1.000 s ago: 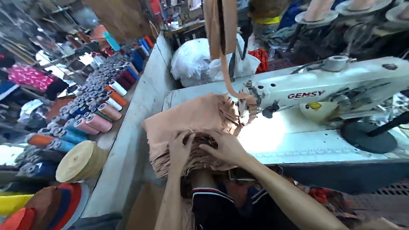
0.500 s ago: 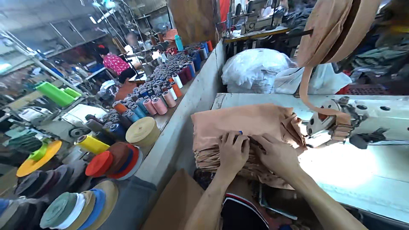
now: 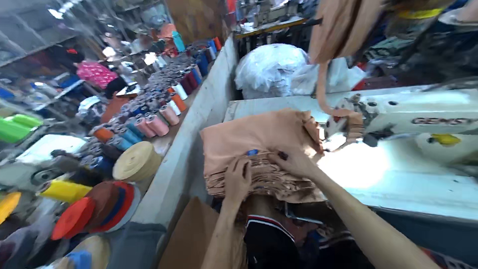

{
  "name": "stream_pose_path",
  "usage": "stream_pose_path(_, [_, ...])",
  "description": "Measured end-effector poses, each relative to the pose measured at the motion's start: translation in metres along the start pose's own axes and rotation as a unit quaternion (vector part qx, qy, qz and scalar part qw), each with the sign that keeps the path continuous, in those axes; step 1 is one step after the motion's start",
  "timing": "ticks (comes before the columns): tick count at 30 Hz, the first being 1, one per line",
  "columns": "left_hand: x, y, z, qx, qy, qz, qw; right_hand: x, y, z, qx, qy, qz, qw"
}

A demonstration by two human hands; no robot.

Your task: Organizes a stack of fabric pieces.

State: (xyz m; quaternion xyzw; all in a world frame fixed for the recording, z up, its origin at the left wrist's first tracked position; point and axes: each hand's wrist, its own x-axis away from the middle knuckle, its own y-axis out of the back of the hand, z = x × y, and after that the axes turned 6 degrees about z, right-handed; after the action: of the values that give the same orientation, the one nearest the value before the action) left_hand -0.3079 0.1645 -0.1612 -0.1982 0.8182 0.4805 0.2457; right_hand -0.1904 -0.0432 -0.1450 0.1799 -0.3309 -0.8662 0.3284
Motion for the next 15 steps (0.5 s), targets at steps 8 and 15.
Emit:
stream_pose_path(8, [-0.006,0.028,-0.006,-0.032,-0.053,0.041,0.997,0.024,-0.005,0.031,-0.045,-0.056,0.029,0.997])
stream_pose_path(15, [-0.031,0.039,-0.045,-0.126,0.073,0.261,0.954,0.013,-0.028,0.005,0.068,-0.066,-0.126,0.987])
